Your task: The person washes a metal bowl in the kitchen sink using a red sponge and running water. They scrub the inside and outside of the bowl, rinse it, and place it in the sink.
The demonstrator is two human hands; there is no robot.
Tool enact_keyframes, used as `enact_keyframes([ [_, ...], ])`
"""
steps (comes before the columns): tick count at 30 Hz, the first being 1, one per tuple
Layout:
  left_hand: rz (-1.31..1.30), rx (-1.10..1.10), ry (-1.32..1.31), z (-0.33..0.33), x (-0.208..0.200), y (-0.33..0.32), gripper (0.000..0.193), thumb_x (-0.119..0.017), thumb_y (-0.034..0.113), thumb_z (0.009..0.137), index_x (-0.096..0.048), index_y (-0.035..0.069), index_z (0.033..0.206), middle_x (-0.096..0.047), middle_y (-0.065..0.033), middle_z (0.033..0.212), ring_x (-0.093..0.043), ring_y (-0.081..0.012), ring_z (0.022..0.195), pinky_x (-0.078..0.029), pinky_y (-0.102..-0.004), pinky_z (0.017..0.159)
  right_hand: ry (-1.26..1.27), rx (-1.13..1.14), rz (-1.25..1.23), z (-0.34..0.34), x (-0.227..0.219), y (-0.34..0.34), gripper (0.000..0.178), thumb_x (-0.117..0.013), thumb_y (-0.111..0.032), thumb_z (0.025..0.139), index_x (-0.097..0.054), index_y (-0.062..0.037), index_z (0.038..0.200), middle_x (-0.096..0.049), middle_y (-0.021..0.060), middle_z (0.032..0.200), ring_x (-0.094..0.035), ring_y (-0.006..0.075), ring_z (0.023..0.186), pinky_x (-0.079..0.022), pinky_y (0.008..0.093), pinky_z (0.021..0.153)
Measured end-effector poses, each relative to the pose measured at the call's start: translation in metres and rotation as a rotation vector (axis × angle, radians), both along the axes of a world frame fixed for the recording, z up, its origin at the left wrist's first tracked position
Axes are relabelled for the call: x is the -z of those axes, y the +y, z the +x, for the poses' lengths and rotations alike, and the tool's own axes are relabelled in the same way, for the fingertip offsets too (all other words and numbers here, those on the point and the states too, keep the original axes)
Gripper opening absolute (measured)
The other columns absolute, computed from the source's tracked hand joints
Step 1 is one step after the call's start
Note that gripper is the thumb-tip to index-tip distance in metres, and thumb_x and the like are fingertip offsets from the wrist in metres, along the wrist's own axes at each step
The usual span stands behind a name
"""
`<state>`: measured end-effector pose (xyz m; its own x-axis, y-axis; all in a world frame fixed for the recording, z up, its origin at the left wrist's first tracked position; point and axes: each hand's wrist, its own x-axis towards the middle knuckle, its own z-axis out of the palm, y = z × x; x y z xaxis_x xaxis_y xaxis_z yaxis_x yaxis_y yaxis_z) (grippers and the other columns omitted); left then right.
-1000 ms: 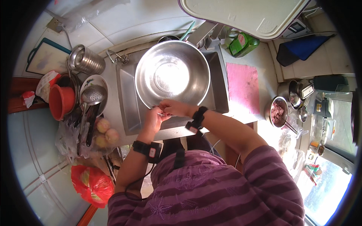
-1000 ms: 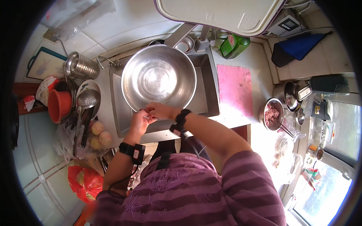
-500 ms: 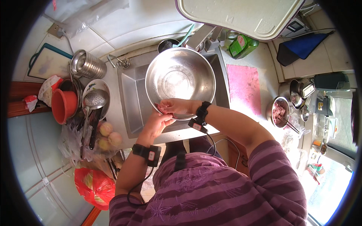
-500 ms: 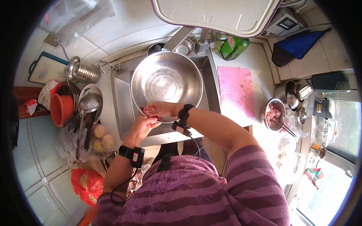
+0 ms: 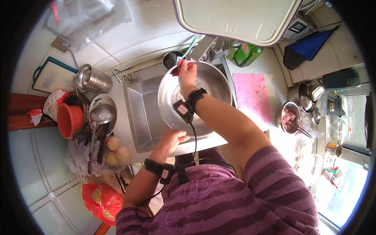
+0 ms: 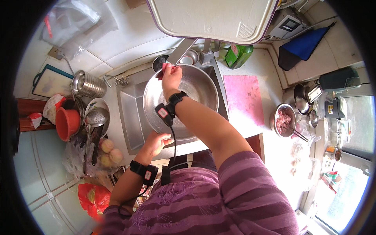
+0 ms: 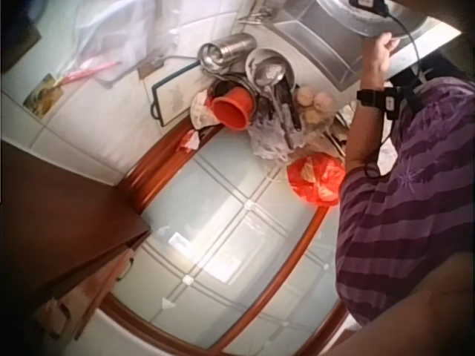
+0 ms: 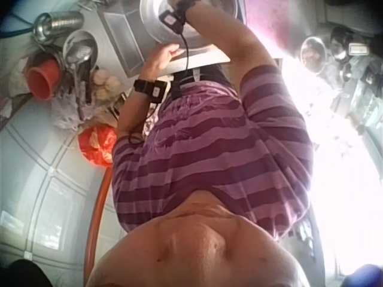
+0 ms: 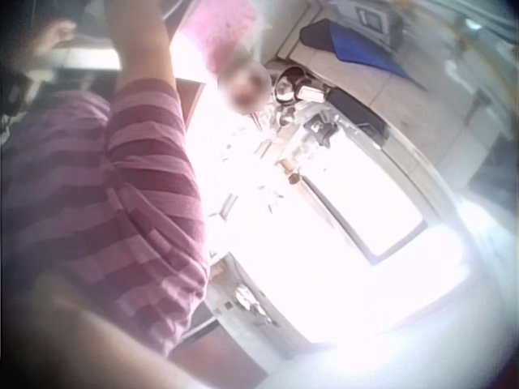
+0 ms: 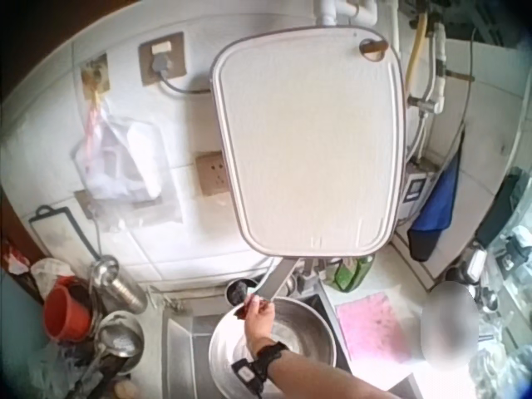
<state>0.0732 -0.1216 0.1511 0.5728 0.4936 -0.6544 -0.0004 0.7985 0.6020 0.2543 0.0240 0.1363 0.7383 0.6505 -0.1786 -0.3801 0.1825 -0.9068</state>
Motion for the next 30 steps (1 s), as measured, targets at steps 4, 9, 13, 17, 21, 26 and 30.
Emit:
enact_keyframes([
  [4,0.021,0.054,-0.007,0.001,-0.005,0.01,0.033,-0.055,-0.003,0.08,-0.053,0.004,0.112,-0.057,-0.0065,0.107,-0.059,-0.0191,0.095,-0.054,-0.038,0.077,-0.317,-0.911,-0.105,-0.023,0.019,-0.052,0.032,-0.034,-0.017,0.093,-0.059,-0.0037,0.078,-0.062,0.0101,0.071,-0.059,0.0191,0.065,-0.046,0.0327,0.062],
  [9,0.195,-0.006,0.081,-0.028,-0.013,0.041,0.046,-0.052,-0.003,0.074,-0.048,0.003,0.119,-0.058,-0.0117,0.108,-0.06,-0.0254,0.097,-0.054,-0.0432,0.08,-0.749,-1.847,-0.734,0.003,-0.016,-0.12,0.033,-0.051,-0.035,0.086,-0.065,-0.0055,0.083,-0.065,0.0145,0.087,-0.062,0.0292,0.085,-0.047,0.0389,0.078],
  [13,0.106,0.065,0.119,-0.027,-0.022,0.042,0.044,-0.051,-0.003,0.075,-0.048,0.002,0.118,-0.058,-0.0098,0.105,-0.061,-0.0236,0.094,-0.054,-0.0429,0.079,-2.166,-1.032,-0.61,0.097,0.014,-0.117,0.03,-0.054,-0.022,0.082,-0.064,-0.0106,0.108,-0.058,0.0065,0.112,-0.058,0.024,0.098,-0.047,0.037,0.078],
  [17,-0.019,0.14,0.114,-0.029,-0.016,0.037,0.031,-0.051,-0.001,0.076,-0.055,0.003,0.107,-0.06,-0.0082,0.097,-0.061,-0.0214,0.087,-0.053,-0.0417,0.076,-2.597,-0.524,0.276,0.083,-0.052,-0.049,0.024,-0.052,-0.02,0.079,-0.06,-0.0137,0.1,-0.051,-0.0014,0.104,-0.048,0.0163,0.101,-0.04,0.0285,0.089],
  [21,-0.027,0.109,0.12,-0.024,-0.025,0.033,0.03,-0.052,0.0,0.075,-0.054,0.003,0.105,-0.058,-0.0082,0.094,-0.061,-0.0232,0.084,-0.053,-0.0427,0.077,-2.538,-0.85,-0.005,0.088,-0.048,-0.049,0.017,-0.053,-0.018,0.08,-0.062,-0.0145,0.094,-0.055,-0.0023,0.096,-0.05,0.0155,0.095,-0.04,0.0285,0.086],
  [26,0.009,-0.021,0.123,-0.03,-0.019,0.023,0.032,-0.053,0.0,0.074,-0.052,0.002,0.106,-0.057,-0.0084,0.092,-0.061,-0.0227,0.084,-0.053,-0.0444,0.078,-2.496,-0.841,-0.175,0.107,-0.055,-0.09,0.012,-0.056,-0.017,0.076,-0.061,-0.0128,0.086,-0.056,0.0012,0.091,-0.05,0.0177,0.095,-0.043,0.0279,0.08],
  [30,0.018,-0.021,0.134,-0.028,-0.026,0.019,0.041,-0.052,-0.001,0.073,-0.048,0.0,0.114,-0.056,-0.01,0.093,-0.061,-0.0241,0.084,-0.055,-0.0444,0.077,-2.225,-0.582,-0.216,0.105,-0.077,-0.072,0.023,-0.058,-0.02,0.079,-0.053,-0.0101,0.099,-0.057,0.0064,0.093,-0.055,0.0245,0.09,-0.047,0.0344,0.077],
])
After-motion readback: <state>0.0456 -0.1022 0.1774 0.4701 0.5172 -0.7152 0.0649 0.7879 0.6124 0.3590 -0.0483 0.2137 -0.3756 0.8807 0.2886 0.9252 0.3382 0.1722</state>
